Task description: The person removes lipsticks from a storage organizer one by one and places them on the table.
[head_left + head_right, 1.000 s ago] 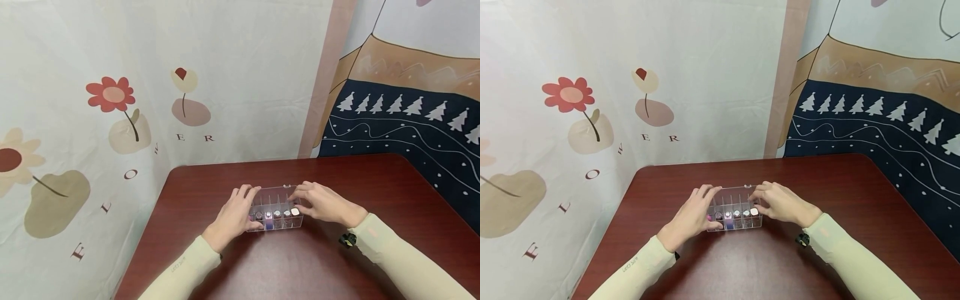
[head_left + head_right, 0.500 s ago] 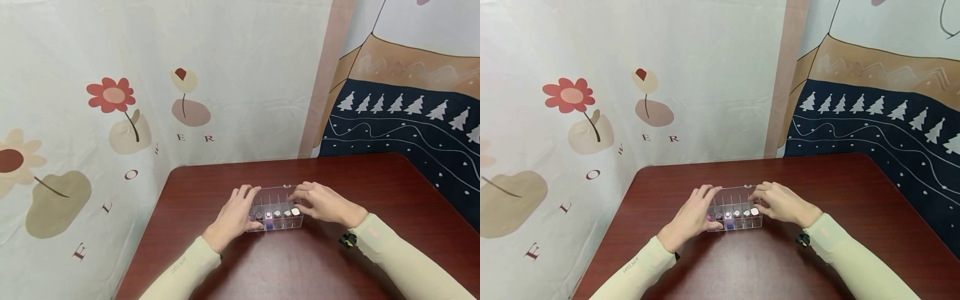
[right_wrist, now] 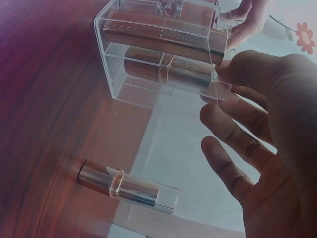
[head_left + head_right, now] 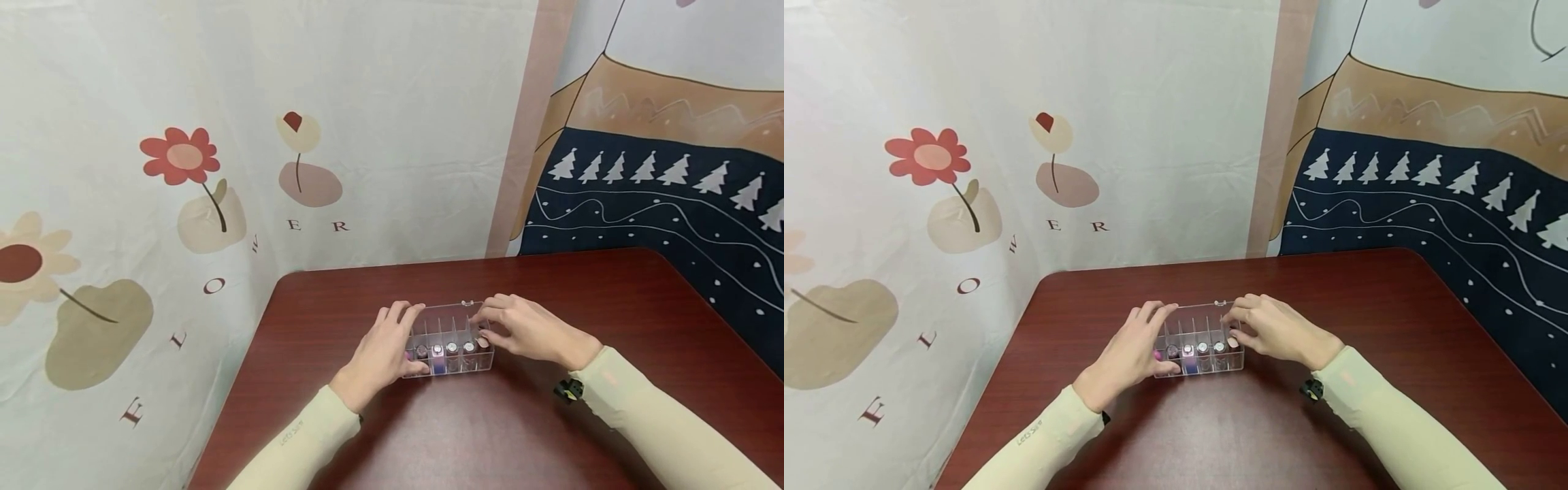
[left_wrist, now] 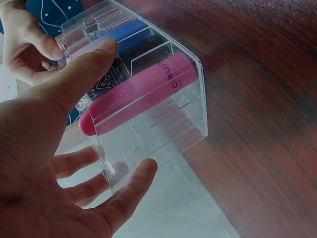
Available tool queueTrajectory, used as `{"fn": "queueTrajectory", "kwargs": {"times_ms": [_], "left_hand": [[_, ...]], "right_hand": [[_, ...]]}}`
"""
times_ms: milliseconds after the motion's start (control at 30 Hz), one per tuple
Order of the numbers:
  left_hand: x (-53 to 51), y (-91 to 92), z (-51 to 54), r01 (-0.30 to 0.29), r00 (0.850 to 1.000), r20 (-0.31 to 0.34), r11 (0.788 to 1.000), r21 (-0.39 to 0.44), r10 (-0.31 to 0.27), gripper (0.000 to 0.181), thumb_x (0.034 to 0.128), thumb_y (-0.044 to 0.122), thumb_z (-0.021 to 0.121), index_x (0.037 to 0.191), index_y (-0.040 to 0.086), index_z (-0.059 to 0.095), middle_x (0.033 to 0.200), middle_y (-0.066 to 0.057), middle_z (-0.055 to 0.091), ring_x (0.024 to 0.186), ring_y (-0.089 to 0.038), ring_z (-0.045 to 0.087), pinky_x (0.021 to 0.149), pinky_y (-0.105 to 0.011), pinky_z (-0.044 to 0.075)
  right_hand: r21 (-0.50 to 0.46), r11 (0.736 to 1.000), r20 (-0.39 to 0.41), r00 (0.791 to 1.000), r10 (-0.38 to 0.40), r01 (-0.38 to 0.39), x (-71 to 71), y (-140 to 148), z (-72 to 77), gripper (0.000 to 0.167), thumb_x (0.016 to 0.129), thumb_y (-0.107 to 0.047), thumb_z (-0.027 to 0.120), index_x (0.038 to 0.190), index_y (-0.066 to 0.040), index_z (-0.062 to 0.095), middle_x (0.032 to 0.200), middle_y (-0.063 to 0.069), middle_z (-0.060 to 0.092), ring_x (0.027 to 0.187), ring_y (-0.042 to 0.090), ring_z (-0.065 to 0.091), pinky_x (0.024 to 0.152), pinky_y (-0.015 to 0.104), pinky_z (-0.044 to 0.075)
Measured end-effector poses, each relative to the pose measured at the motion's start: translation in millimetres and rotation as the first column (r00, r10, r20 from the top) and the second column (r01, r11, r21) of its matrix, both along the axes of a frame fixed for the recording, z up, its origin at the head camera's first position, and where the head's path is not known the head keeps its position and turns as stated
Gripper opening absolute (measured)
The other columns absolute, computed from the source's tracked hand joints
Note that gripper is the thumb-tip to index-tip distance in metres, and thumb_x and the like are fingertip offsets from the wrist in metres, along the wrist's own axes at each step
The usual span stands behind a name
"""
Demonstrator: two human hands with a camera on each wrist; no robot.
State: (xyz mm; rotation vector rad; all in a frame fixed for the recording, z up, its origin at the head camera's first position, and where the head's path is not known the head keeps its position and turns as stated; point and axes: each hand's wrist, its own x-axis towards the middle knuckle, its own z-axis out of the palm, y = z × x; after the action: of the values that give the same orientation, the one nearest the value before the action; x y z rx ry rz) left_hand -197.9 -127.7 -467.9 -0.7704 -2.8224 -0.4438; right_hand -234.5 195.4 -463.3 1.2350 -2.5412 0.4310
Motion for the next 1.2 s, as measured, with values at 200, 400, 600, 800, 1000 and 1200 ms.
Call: {"fn": "queueTrajectory", "kwargs": {"times_ms": [200,400,600,800,1000,1200], "left_hand": [[0.5,-0.2,-0.2,-0.001,1.0,-0.002,1.0,-0.002,0.001,0.117,0.0743,0.044,0.112,0.169,0.011,0.053,0.16,-0.019,0.061,0.129,-0.043,0.065,0.09,-0.048,0.072],[1.2,-0.3,0.0,0.0,1.0,-0.001,1.0,0.003,0.0,0.116,0.0743,0.043,0.113,0.169,0.009,0.054,0.16,-0.02,0.061,0.13,-0.044,0.065,0.088,-0.049,0.073],[1.1,-0.1,-1.0,-0.001,1.0,-0.002,1.0,0.009,0.001,0.116,0.074,0.044,0.112,0.168,0.01,0.054,0.16,-0.02,0.061,0.132,-0.045,0.065,0.088,-0.05,0.073],[0.1,0.2,-1.3,-0.004,1.0,0.006,1.0,-0.002,0.004,0.117,0.074,0.044,0.112,0.17,0.01,0.053,0.161,-0.02,0.06,0.133,-0.045,0.065,0.09,-0.05,0.073],[0.0,0.0,-0.7,-0.009,1.0,0.009,1.0,-0.013,0.009,0.118,0.0736,0.043,0.113,0.17,0.011,0.053,0.161,-0.02,0.06,0.133,-0.044,0.065,0.09,-0.049,0.073],[-0.3,-0.1,-1.0,-0.006,1.0,0.006,1.0,-0.018,0.006,0.117,0.0743,0.044,0.112,0.17,0.01,0.053,0.161,-0.02,0.06,0.131,-0.044,0.065,0.089,-0.048,0.073]], "right_hand": [[-0.015,1.0,-0.013,1.0,0.009,-0.009,0.8,0,2.3,0.027,0.097,-0.011,0.094,0.124,-0.017,0.088,0.116,-0.003,0.082,0.101,0.014,0.076,0.089,0.041,0.069],[-0.045,0.999,-0.016,1.0,0.015,-0.016,1.7,1,5.2,0.03,0.096,-0.01,0.095,0.124,-0.015,0.088,0.117,-0.004,0.083,0.105,0.012,0.076,0.093,0.04,0.07],[-0.097,0.995,0.026,0.999,0.032,-0.029,1.8,2,7.4,0.03,0.097,-0.008,0.094,0.125,-0.01,0.085,0.119,-0.001,0.084,0.101,0.01,0.077,0.088,0.034,0.07],[-0.145,0.989,0.038,0.999,0.039,-0.033,3.1,4,9.1,0.029,0.098,-0.004,0.093,0.125,-0.007,0.082,0.119,0.002,0.085,0.1,0.013,0.079,0.086,0.037,0.072],[-0.174,0.983,0.004,0.998,0.058,-0.056,2.7,4,10.8,0.028,0.096,-0.002,0.094,0.121,-0.009,0.083,0.117,0.003,0.085,0.095,0.011,0.078,0.08,0.033,0.071],[-0.202,0.976,-0.053,0.996,0.07,-0.08,2.5,6,14.0,0.032,0.093,0.001,0.095,0.119,-0.011,0.083,0.114,0.002,0.083,0.086,0.01,0.074,0.073,0.029,0.069]]}}
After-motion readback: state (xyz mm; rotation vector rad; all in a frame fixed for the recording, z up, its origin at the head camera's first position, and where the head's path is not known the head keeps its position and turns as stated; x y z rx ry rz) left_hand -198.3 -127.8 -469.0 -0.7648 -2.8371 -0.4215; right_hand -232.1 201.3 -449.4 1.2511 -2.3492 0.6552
